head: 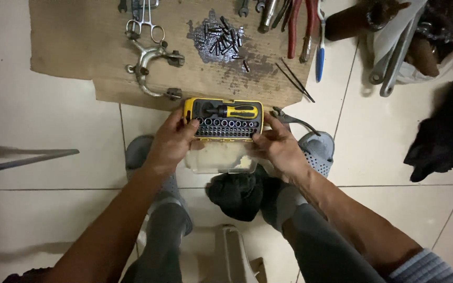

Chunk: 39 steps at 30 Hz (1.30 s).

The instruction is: The person organizes a yellow socket set by removing sockets, wiping them with a black cloth, and placing them back into the case. They also handle a small metal part with pliers and wipe it before returning it to the case.

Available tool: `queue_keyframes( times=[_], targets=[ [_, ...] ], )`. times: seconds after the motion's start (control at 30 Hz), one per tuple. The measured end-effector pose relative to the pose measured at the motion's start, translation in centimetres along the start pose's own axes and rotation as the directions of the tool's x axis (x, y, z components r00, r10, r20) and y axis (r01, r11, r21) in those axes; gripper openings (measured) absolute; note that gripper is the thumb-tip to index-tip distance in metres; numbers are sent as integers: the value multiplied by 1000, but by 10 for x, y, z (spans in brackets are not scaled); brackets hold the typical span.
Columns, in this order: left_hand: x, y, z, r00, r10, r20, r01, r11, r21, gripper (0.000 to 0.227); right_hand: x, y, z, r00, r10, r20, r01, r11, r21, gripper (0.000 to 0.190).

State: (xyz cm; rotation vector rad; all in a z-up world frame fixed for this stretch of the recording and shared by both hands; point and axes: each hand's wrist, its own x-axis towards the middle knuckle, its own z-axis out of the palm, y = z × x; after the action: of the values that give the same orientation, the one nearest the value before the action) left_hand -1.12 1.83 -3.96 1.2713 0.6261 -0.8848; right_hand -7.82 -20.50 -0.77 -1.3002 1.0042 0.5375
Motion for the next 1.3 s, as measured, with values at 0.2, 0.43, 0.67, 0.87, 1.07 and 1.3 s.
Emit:
queue_keyframes(
  times=[0.2,0.43,0.67,0.87,1.07,1.3],
  targets=[
    [2,-19,-4,977,169,-128,-139,967,213,58,-2,10,1,999,-41,-15,41,999,3,65],
    [-12,-29,2,937,157,-312,20,867,497,49,14,49,-12,995,19,-101,-32,992,-125,38],
    [-34,-29,-1,945,188,-266,-19,848,530,51,-31,1,-4,997,-24,-80,-37,732,-680,44],
    [-60,-32,-8,918,326,-226,-148,811,566,37,-65,12,-10,937,37,348,333,210,-919,79],
    [-74,-45,-16,897,441,-9,-365,753,548,22,-43,33,-43,752,-70,655,627,380,-680,24],
    [-100,4,-28,876,449,177,-461,667,585,21,-96,-28,-86,829,42,557,277,835,-475,36]
  ],
)
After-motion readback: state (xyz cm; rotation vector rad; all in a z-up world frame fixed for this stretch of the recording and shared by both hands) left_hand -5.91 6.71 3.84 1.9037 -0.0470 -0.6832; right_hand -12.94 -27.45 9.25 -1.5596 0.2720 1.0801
